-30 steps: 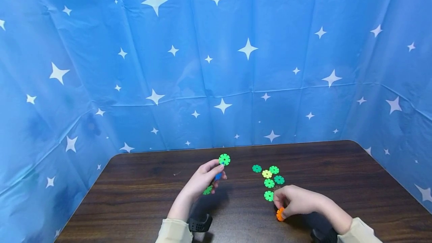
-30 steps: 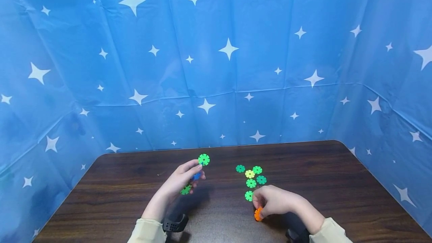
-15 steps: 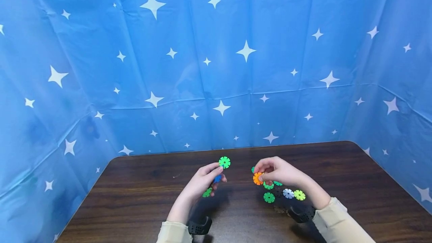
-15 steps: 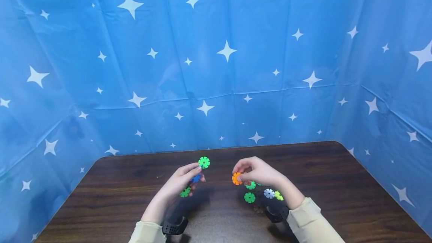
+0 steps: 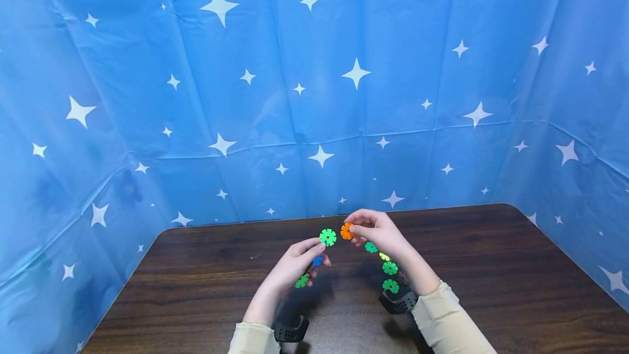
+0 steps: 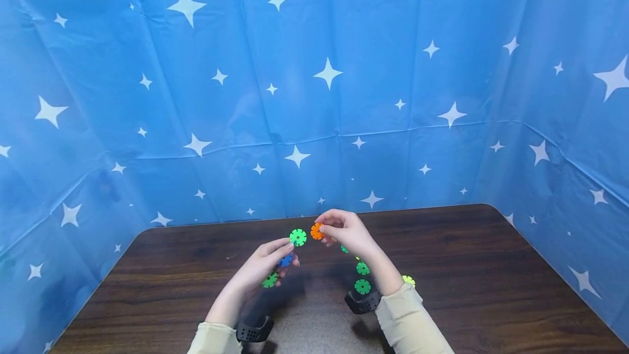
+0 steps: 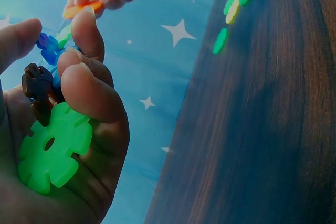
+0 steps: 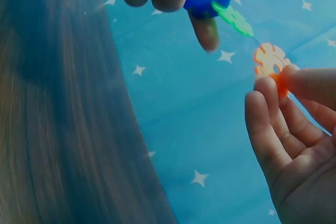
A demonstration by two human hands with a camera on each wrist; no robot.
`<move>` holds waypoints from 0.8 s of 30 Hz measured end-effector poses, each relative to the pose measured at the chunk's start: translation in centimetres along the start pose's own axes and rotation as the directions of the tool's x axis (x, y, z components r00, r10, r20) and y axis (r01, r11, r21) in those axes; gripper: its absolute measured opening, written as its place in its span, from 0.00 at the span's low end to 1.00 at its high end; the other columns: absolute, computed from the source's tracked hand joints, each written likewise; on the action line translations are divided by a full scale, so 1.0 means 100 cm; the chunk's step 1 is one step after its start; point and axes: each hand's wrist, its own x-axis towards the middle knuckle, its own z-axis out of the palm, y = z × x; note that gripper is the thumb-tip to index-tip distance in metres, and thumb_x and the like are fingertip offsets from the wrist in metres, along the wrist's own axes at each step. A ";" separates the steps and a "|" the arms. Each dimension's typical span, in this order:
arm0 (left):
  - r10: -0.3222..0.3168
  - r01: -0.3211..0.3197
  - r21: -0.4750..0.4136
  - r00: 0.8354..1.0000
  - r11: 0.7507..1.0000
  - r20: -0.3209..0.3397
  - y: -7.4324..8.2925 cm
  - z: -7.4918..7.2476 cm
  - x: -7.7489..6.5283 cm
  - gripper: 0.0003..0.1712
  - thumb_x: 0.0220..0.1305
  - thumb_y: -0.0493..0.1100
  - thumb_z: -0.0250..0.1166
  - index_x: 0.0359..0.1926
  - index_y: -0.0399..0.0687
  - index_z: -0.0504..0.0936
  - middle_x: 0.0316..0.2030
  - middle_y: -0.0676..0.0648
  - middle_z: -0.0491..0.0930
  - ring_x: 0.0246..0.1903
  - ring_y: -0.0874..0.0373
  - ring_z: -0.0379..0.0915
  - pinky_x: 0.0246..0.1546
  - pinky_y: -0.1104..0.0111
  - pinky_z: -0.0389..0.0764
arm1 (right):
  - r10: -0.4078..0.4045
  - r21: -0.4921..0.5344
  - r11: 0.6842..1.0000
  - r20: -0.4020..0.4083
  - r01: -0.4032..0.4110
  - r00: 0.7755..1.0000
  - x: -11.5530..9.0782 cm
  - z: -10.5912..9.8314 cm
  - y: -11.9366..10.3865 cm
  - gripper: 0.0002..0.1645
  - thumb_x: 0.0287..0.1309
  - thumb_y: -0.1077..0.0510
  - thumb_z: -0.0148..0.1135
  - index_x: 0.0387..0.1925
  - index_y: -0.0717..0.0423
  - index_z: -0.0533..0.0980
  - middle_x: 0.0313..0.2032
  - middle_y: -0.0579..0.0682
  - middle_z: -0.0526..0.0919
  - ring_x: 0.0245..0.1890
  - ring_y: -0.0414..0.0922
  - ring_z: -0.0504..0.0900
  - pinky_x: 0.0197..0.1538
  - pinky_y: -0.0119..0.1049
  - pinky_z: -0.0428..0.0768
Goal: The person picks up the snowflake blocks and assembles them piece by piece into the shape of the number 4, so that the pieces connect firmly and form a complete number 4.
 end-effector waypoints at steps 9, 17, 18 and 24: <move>-0.015 0.015 -0.008 1.000 1.000 0.015 -0.001 0.001 0.002 0.32 0.70 0.57 0.56 0.65 0.41 0.69 0.33 0.44 0.80 0.20 0.60 0.64 0.18 0.70 0.72 | 0.055 0.121 0.992 -0.131 -0.039 0.990 0.006 0.014 0.006 0.13 0.65 0.65 0.58 0.48 0.69 0.76 0.37 0.56 0.83 0.34 0.58 0.83 0.41 0.49 0.82; -0.025 0.026 -0.014 0.999 1.000 0.020 -0.001 0.001 0.002 0.33 0.71 0.57 0.55 0.67 0.39 0.67 0.32 0.47 0.81 0.19 0.60 0.65 0.19 0.70 0.73 | 0.054 0.148 0.989 -0.140 -0.033 0.989 0.006 0.017 0.006 0.16 0.66 0.63 0.58 0.50 0.73 0.74 0.39 0.57 0.83 0.35 0.55 0.83 0.41 0.43 0.83; -0.025 0.026 -0.012 0.999 1.000 0.022 -0.001 0.000 0.002 0.33 0.71 0.57 0.55 0.67 0.39 0.67 0.32 0.47 0.81 0.19 0.61 0.66 0.19 0.71 0.73 | 0.054 0.151 0.988 -0.136 -0.033 0.989 0.006 0.017 0.005 0.16 0.66 0.63 0.58 0.50 0.72 0.74 0.39 0.57 0.83 0.36 0.56 0.83 0.41 0.43 0.83; -0.027 0.027 -0.004 0.999 1.000 0.020 -0.002 -0.001 0.001 0.34 0.70 0.58 0.55 0.67 0.39 0.67 0.31 0.47 0.81 0.19 0.60 0.66 0.19 0.70 0.74 | 0.034 0.182 0.983 -0.105 -0.014 0.994 0.006 0.019 0.006 0.14 0.66 0.64 0.57 0.48 0.71 0.75 0.40 0.58 0.83 0.36 0.57 0.83 0.40 0.42 0.83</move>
